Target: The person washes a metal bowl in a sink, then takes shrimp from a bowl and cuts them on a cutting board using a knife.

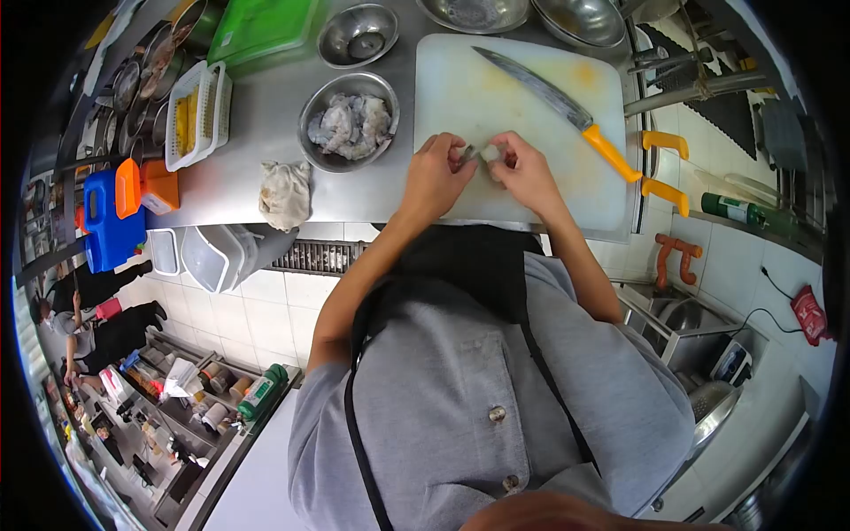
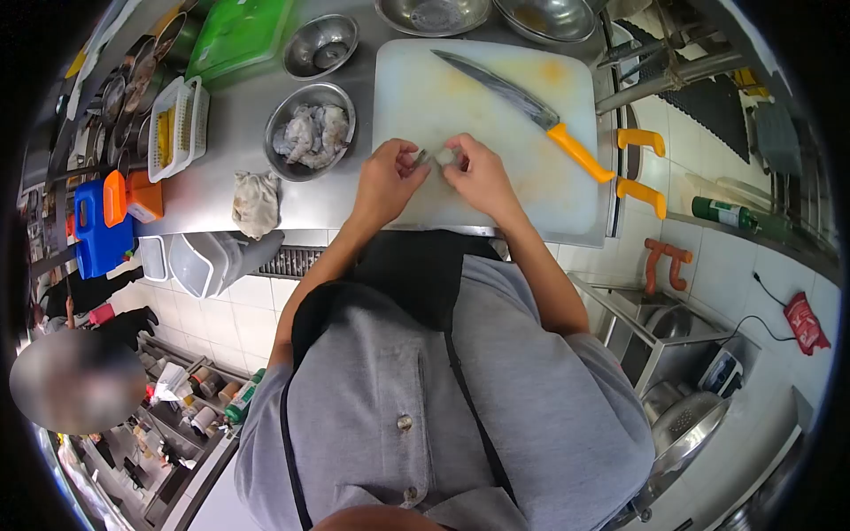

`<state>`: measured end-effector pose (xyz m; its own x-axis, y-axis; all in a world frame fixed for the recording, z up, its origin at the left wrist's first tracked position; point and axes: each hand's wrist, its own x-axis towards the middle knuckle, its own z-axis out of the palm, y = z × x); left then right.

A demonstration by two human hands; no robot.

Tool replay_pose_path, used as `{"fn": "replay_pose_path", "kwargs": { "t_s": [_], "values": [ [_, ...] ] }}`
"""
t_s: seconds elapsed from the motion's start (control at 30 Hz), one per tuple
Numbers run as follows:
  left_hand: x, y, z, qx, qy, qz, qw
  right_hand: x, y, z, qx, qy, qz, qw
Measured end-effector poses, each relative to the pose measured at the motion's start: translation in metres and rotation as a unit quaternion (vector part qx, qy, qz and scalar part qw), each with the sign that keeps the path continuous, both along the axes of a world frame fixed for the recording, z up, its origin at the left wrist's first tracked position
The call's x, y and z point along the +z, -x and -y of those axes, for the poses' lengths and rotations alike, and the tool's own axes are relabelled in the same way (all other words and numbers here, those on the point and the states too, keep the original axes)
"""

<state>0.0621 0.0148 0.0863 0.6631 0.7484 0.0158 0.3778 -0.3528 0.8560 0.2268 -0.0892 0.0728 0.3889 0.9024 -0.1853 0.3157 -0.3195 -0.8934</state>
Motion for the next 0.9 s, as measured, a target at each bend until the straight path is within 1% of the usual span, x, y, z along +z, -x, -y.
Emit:
{"fn": "replay_pose_path", "kwargs": {
  "t_s": [0.07,0.1,0.17,0.2,0.23,0.27,0.3,0.33,0.37,0.4,0.43,0.47,0.5,0.53,0.57,0.6,0.63,0.7,0.73,0.77,0.83,0.87,0.9],
  "values": [
    [0.001,-0.012,-0.008,0.035,0.004,0.014,0.999,0.001,-0.008,-0.014,-0.042,-0.010,-0.071,0.997],
    [0.000,-0.019,-0.013,0.039,0.005,0.014,0.999,0.001,-0.013,-0.022,-0.038,-0.009,-0.071,0.997],
    [0.005,-0.029,-0.021,0.064,-0.020,0.071,0.995,0.002,-0.025,-0.037,-0.040,-0.045,-0.056,0.997],
    [0.008,-0.030,-0.024,0.068,-0.012,0.068,0.995,0.002,-0.034,-0.042,-0.023,-0.048,-0.046,0.998],
    [0.018,-0.026,-0.025,0.046,-0.055,0.074,0.995,0.008,-0.038,-0.036,-0.017,-0.034,-0.050,0.998],
    [0.026,-0.016,-0.027,0.023,-0.099,0.077,0.992,0.017,-0.043,-0.032,-0.035,-0.053,0.028,0.998],
    [0.033,-0.001,-0.035,0.035,-0.156,0.072,0.984,0.023,-0.051,-0.033,-0.052,-0.081,0.108,0.989],
    [0.039,0.018,-0.046,0.046,-0.216,0.065,0.973,0.031,-0.060,-0.024,-0.071,-0.061,0.160,0.983],
    [0.041,0.039,-0.058,0.117,-0.174,0.063,0.976,0.036,-0.069,-0.006,-0.092,-0.039,0.211,0.972],
    [0.038,0.062,-0.078,0.170,-0.215,0.028,0.961,0.035,-0.081,0.013,-0.114,-0.019,0.223,0.968],
    [0.034,0.086,-0.100,0.188,-0.263,-0.046,0.945,0.033,-0.092,0.033,-0.135,0.004,0.236,0.962],
    [0.035,0.103,-0.113,0.160,-0.251,-0.134,0.945,0.030,-0.101,0.054,-0.133,0.009,0.233,0.963],
    [0.031,0.109,-0.121,0.160,-0.249,-0.137,0.945,0.026,-0.109,0.072,-0.127,0.065,0.358,0.923],
    [0.028,0.111,-0.128,0.107,-0.297,-0.172,0.933,0.021,-0.111,0.084,-0.119,0.121,0.476,0.863],
    [0.024,0.109,-0.130,0.051,-0.342,-0.204,0.916,0.013,-0.110,0.092,-0.120,0.128,0.475,0.862],
    [0.020,0.103,-0.132,0.031,-0.369,-0.263,0.891,0.004,-0.113,0.099,-0.094,0.125,0.508,0.847],
    [0.019,0.094,-0.131,0.018,-0.367,-0.253,0.895,0.000,-0.120,0.108,-0.072,0.127,0.541,0.828],
    [0.013,0.075,-0.128,0.055,-0.383,-0.338,0.858,-0.002,-0.122,0.106,-0.070,0.114,0.555,0.821],
    [0.011,0.071,-0.130,0.044,-0.380,-0.359,0.851,-0.004,-0.125,0.102,-0.075,0.097,0.566,0.815],
    [0.009,0.069,-0.138,0.037,-0.386,-0.352,0.852,-0.008,-0.136,0.100,-0.085,0.101,0.567,0.813],
    [0.006,0.074,-0.157,-0.009,-0.336,-0.321,0.886,-0.013,-0.148,0.096,-0.037,0.027,0.525,0.850],
    [0.014,0.073,-0.162,-0.005,-0.292,-0.337,0.895,-0.005,-0.145,0.096,-0.042,0.028,0.523,0.851],
    [0.020,0.074,-0.163,-0.009,-0.293,-0.339,0.894,0.004,-0.140,0.097,-0.017,0.048,0.500,0.865]
  ]
}}
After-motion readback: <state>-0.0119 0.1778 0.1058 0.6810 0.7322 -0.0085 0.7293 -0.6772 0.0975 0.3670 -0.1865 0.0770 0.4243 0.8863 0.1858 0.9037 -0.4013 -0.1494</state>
